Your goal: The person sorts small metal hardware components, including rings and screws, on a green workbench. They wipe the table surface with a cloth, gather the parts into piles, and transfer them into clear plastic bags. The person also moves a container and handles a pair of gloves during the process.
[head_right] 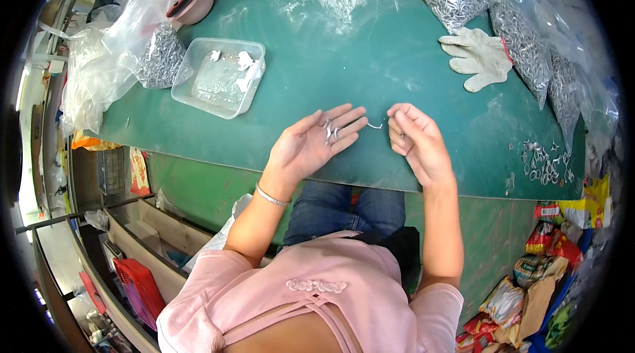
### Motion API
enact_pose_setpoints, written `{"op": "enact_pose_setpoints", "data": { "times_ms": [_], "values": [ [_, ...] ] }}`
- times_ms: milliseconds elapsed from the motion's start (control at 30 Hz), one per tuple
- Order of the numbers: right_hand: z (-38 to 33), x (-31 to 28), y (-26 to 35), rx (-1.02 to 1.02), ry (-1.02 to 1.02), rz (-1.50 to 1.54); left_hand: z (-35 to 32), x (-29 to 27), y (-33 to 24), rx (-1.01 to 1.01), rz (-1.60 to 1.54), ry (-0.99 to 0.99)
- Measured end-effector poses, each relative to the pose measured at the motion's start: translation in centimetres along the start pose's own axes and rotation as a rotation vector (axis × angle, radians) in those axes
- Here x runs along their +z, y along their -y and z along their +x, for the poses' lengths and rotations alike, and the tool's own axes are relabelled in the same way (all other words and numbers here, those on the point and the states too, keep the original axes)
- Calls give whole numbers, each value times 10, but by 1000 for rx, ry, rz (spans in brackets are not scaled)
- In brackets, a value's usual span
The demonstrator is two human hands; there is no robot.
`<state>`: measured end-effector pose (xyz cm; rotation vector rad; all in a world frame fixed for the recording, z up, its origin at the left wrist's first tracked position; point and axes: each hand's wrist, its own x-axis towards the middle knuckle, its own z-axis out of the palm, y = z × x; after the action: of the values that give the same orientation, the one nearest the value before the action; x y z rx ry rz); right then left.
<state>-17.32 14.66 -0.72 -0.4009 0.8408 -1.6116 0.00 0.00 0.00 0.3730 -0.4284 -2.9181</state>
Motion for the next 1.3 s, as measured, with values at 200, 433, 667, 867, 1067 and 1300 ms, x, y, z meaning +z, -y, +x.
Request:
{"op": "enact_pose_setpoints", "data": {
  "times_ms": [200, 433, 667, 867, 1067, 1300],
  "values": [
    [18, 65, -16, -235, -227, -829, -3, 2, -1, -87, -83, -9],
    [16, 63, -12, -318, -341, -1213, -3, 6, 6, -48, -11, -11],
    [1, 67, 5, -237, -434, -1238, 0, 11, 11, -23, 94, 4],
    [-5, 68, 11, -253, -125, -1422, 1, 7, 10, -69, 229, 72],
    [-4, 74, 19, -237, -98, -1456, 3, 11, 4, -135, 245, 142],
    [-5, 65, 25, -321, 60, -1666, 7, 14, 4, -161, 367, 178]
  ]
}}
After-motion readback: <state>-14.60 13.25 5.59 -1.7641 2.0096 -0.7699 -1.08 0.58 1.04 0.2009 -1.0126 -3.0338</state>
